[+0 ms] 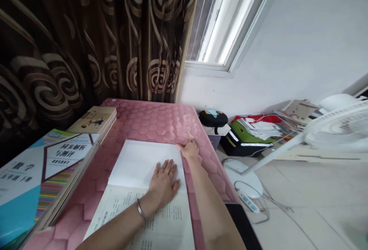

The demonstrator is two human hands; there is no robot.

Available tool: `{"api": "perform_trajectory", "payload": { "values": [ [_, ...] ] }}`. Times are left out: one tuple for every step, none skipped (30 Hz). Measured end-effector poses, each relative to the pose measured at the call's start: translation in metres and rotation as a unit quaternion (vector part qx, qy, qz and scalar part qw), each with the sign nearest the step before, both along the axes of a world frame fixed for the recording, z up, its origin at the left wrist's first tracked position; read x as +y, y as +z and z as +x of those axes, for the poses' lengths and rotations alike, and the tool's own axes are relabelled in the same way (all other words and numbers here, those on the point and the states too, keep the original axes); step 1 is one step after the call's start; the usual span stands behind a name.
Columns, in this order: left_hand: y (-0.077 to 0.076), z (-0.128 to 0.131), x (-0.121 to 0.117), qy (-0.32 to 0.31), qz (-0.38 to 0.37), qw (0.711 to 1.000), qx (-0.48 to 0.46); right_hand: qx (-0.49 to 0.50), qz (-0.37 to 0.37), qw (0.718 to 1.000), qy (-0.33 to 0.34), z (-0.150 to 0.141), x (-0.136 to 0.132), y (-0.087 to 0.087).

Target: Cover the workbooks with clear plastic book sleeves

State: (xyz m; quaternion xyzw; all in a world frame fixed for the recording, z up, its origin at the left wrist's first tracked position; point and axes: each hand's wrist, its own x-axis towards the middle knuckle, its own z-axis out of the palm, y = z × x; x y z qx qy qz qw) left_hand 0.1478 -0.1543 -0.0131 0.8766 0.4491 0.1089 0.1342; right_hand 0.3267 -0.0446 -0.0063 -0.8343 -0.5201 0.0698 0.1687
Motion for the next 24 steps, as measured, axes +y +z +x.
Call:
{"api": "perform_trajectory", "payload": {
  "values": [
    [-0.001,0.000,0.000,-0.001,-0.002,1.000,0.000,-0.003,0.000,1.000,-0.003,-0.001,0.002,0.000],
    [-0.001,0.000,0.000,0.000,-0.002,1.000,0.000,-0.007,0.002,1.000,-0.004,-0.002,0.002,-0.001],
    [-0.001,0.000,0.000,0.003,-0.002,1.000,-0.001,-0.012,0.005,1.000,-0.003,-0.003,0.001,-0.001],
    [-0.001,0.000,-0.001,0.005,0.000,1.000,-0.002,-0.015,0.008,1.000,0.000,-0.004,-0.002,-0.002],
    [-0.001,-0.001,-0.001,0.007,0.003,1.000,-0.004,-0.019,0.012,1.000,0.005,-0.004,-0.006,-0.003],
    [0.000,-0.001,-0.001,0.008,0.007,1.000,-0.008,-0.020,0.015,1.000,0.013,-0.005,-0.012,-0.004],
    [0.000,-0.001,-0.002,0.008,0.011,1.000,-0.011,-0.020,0.017,0.999,0.024,-0.004,-0.019,-0.006],
    [0.001,-0.001,-0.002,0.007,0.014,1.000,-0.014,-0.020,0.017,0.999,0.036,-0.004,-0.027,-0.008],
    [0.001,-0.002,-0.002,0.007,0.017,1.000,-0.015,-0.020,0.017,0.998,0.050,-0.003,-0.035,-0.010],
    [0.002,-0.002,-0.003,0.007,0.017,1.000,-0.015,-0.020,0.018,0.998,0.065,-0.001,-0.045,-0.013],
    [0.003,-0.002,-0.003,0.007,0.016,1.000,-0.015,-0.020,0.021,0.996,0.080,0.001,-0.054,-0.016],
    [0.003,-0.002,-0.003,0.006,0.014,1.000,-0.015,-0.017,0.026,0.995,0.092,0.003,-0.062,-0.019],
    [0.003,-0.002,-0.003,0.005,0.011,1.000,-0.015,-0.013,0.032,0.994,0.102,0.005,-0.070,-0.021],
    [0.004,-0.002,-0.003,0.004,0.008,1.000,-0.015,-0.007,0.037,0.993,0.110,0.007,-0.076,-0.023],
    [0.004,-0.002,-0.002,0.002,0.006,1.000,-0.015,0.000,0.039,0.993,0.115,0.009,-0.079,-0.024],
    [0.004,-0.002,-0.002,0.000,0.004,1.000,-0.013,0.006,0.036,0.993,0.115,0.010,-0.081,-0.024],
    [0.004,-0.002,-0.002,-0.001,0.003,1.000,-0.010,0.011,0.029,0.993,0.111,0.011,-0.079,-0.023],
    [0.005,-0.002,-0.002,-0.003,0.002,1.000,-0.007,0.014,0.019,0.994,0.105,0.012,-0.076,-0.021],
    [0.005,-0.002,-0.001,-0.004,0.001,1.000,-0.004,0.017,0.007,0.995,0.097,0.013,-0.070,-0.018],
    [0.006,-0.002,-0.001,-0.006,-0.001,1.000,-0.003,0.019,-0.006,0.996,0.087,0.013,-0.063,-0.015],
    [0.006,-0.003,-0.001,-0.007,-0.002,1.000,-0.003,0.021,-0.018,0.997,0.078,0.013,-0.054,-0.011],
    [0.007,-0.003,-0.001,-0.007,-0.003,1.000,-0.003,0.022,-0.026,0.997,0.072,0.013,-0.045,-0.008],
    [0.007,-0.003,-0.001,-0.006,-0.003,1.000,-0.003,0.023,-0.033,0.997,0.065,0.013,-0.036,-0.005],
    [0.007,-0.003,-0.001,-0.005,-0.004,1.000,-0.003,0.023,-0.038,0.997,0.057,0.013,-0.027,-0.003]
  ]
}}
